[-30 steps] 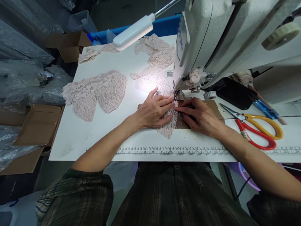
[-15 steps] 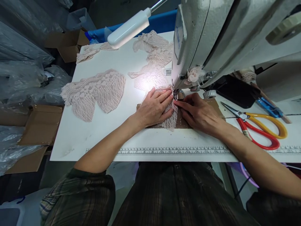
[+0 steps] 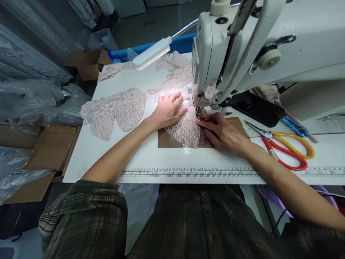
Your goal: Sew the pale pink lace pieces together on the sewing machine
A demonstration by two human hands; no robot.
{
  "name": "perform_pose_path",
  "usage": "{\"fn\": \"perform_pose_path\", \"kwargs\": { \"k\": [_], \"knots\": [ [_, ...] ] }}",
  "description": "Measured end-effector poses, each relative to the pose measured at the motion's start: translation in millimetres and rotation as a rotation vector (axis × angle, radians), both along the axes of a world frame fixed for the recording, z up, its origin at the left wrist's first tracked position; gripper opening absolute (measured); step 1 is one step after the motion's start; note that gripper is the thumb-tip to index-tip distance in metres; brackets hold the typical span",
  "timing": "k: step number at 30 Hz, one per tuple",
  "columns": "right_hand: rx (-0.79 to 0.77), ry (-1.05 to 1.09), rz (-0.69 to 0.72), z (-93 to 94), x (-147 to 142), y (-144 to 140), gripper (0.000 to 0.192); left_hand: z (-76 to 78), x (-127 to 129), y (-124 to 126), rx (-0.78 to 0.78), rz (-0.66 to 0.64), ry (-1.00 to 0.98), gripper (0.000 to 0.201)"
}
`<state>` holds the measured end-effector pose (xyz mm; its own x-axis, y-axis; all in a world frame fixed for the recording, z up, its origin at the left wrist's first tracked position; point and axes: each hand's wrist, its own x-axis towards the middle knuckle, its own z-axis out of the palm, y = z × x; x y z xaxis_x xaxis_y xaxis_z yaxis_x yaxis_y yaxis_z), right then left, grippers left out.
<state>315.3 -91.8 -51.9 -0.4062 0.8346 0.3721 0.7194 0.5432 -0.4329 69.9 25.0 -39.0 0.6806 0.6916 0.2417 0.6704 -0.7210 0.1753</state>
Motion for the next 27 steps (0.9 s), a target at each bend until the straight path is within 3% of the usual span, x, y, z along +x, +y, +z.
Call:
{"fn": "perform_pose_path", "kwargs": {
  "k": [3, 8, 15, 21, 24, 27],
  "knots": [
    [-0.094, 0.080, -0.043, 9.2, 10, 0, 0.042, 7.1, -9, -1, 0.015, -0.050, -0.018, 0.036],
    [-0.139, 0.203, -0.171, 13.2, 18, 2, 0.032, 14.2, -15, -37, 0.085, -0.202, -0.136, 0.026],
    [-0.116, 0.249, -0.195, 3.4, 13, 3, 0.028, 10.6, -14, -66, -0.211, -0.457, -0.328, 0.018],
    [-0.059, 0.260, -0.166, 6.1, 12, 1, 0.024, 8.6, -12, -67, -0.283, -0.394, -0.281, 0.022],
    [-0.078, 0.278, -0.036, 10.6, 6, -5, 0.022, 8.1, -12, -68, -0.291, -0.357, -0.282, 0.024],
    [-0.116, 0.301, 0.087, 12.6, 1, -10, 0.022, 7.4, -13, -67, -0.319, -0.400, -0.277, 0.021]
  ]
}}
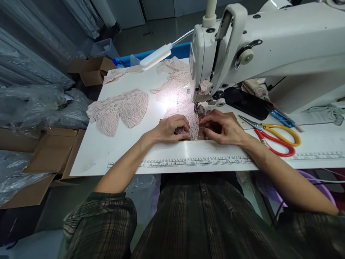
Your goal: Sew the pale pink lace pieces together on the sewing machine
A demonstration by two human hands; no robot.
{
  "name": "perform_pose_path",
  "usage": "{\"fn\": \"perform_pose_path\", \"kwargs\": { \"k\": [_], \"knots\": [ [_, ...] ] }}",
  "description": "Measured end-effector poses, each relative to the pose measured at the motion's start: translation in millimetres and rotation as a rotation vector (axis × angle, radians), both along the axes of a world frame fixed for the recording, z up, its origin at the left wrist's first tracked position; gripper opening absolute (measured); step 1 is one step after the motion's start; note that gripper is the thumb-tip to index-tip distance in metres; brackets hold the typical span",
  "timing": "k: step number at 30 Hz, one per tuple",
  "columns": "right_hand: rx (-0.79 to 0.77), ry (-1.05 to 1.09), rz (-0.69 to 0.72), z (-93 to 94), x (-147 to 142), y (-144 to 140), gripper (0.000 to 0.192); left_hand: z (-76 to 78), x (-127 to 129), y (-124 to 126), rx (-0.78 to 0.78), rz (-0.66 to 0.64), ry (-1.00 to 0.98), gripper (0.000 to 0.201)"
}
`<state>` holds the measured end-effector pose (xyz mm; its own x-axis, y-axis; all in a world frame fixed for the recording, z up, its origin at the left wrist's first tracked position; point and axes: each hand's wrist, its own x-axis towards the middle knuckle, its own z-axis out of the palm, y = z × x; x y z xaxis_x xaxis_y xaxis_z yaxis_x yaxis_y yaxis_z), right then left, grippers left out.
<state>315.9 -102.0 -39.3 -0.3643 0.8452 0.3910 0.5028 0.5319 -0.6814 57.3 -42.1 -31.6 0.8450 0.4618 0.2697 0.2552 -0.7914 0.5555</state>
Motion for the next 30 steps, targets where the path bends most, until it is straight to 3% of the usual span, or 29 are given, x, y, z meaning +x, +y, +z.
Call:
{"fn": "perform_pose_path", "kwargs": {
  "k": [5, 8, 12, 15, 18, 21, 24, 30],
  "knots": [
    [-0.016, 0.024, 0.021, -0.5, 0, -1, 0.019, -2.0, 2, 0, 0.013, 0.024, -0.009, 0.022],
    [-0.026, 0.035, 0.118, 1.1, -1, -2, 0.020, -1.6, 4, -4, 0.014, 0.057, 0.004, 0.024],
    [0.003, -0.086, 0.160, 0.7, -10, -5, 0.020, -1.8, 4, -6, 0.036, 0.090, -0.011, 0.026],
    [0.033, -0.130, 0.131, -1.6, -14, -5, 0.014, -4.9, 5, -5, 0.138, 0.023, -0.114, 0.029],
    [0.035, -0.028, 0.094, -1.9, -12, -4, 0.013, -8.2, 7, -4, 0.264, -0.044, -0.204, 0.023],
    [0.038, -0.046, 0.039, -1.1, -7, -3, 0.017, -8.3, 9, -5, 0.291, 0.049, -0.285, 0.013],
    [0.109, -0.191, 0.122, -1.3, -3, -2, 0.026, -7.1, 10, -5, 0.273, 0.112, -0.311, 0.011],
    [0.138, -0.263, 0.202, -0.9, -3, -2, 0.031, -11.9, 8, -2, 0.404, -0.038, -0.213, 0.008]
  ]
}}
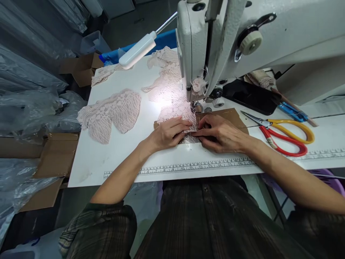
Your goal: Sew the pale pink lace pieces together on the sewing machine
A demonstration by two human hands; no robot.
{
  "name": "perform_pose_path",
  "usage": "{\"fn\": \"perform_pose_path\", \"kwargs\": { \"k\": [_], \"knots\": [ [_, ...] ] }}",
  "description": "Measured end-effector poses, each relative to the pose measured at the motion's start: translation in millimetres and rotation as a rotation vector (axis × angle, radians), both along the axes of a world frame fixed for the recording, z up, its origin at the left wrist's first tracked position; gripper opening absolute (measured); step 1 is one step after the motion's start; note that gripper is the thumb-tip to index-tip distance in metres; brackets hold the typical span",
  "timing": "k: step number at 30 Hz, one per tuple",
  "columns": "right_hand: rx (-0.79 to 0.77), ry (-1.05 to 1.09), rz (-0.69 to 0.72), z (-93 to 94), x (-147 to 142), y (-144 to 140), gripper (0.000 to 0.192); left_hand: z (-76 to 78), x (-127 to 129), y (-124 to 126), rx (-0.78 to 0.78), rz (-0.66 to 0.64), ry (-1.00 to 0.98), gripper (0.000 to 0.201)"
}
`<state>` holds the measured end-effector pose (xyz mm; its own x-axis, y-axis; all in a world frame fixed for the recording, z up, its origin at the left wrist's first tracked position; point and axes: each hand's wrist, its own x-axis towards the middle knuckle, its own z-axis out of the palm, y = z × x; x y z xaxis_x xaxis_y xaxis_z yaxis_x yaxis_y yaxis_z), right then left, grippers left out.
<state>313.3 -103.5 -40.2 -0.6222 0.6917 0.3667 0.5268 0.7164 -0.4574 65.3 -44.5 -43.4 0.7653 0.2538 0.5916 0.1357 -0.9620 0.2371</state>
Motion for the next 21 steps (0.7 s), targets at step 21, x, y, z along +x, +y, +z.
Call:
{"fn": "perform_pose_path", "kwargs": {
  "k": [21],
  "knots": [
    [0.043, 0.017, -0.228, -22.0, 5, 9, 0.042, 9.3, 0, -1, 0.277, -0.043, 0.140, 0.002]
  ]
}}
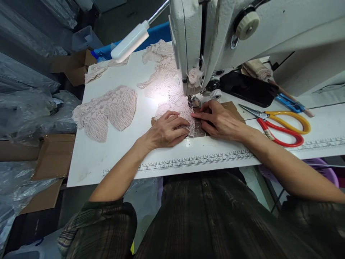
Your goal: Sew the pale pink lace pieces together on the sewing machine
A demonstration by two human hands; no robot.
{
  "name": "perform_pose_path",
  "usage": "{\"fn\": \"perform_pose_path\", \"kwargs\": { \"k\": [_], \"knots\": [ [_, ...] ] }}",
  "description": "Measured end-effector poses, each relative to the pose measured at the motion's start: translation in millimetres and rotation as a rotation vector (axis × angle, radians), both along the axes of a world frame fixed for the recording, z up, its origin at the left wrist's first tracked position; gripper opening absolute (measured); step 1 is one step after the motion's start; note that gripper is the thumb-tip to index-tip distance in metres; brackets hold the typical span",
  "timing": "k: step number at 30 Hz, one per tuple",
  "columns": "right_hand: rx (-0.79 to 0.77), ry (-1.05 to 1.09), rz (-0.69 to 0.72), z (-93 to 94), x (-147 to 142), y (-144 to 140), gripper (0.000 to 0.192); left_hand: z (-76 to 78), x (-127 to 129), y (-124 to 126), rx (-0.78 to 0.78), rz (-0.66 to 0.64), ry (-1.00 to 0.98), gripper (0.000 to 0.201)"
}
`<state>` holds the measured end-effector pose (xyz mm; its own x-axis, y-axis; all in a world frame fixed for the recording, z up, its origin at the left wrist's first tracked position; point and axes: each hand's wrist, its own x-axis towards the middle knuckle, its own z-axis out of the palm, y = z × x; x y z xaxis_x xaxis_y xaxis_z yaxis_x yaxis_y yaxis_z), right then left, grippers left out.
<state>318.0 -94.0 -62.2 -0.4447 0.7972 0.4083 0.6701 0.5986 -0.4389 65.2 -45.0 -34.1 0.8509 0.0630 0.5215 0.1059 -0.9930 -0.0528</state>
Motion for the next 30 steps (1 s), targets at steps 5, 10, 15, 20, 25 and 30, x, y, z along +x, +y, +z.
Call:
{"fn": "perform_pose_path", "kwargs": {
  "k": [5, 10, 15, 20, 25, 30],
  "knots": [
    [0.018, 0.025, 0.006, -0.4, 0, 0, 0.041, -0.3, 0, -2, -0.036, 0.028, 0.028, 0.005],
    [-0.011, 0.037, 0.037, 2.1, 2, 1, 0.039, -1.3, 1, -2, -0.026, -0.012, 0.042, 0.005],
    [-0.027, 0.020, 0.031, 4.3, 2, 1, 0.038, 0.5, 2, -4, -0.068, -0.026, 0.037, 0.008],
    [-0.022, -0.031, 0.013, 6.9, 2, 0, 0.040, 12.2, 7, 5, -0.198, -0.069, 0.118, 0.014],
    [-0.008, -0.082, 0.001, 8.0, 2, -1, 0.036, 19.8, 13, 10, -0.298, -0.050, 0.189, 0.023],
    [-0.011, -0.104, -0.028, 9.3, 1, -4, 0.035, 14.9, 11, 8, -0.251, -0.024, 0.162, 0.025]
  ]
}}
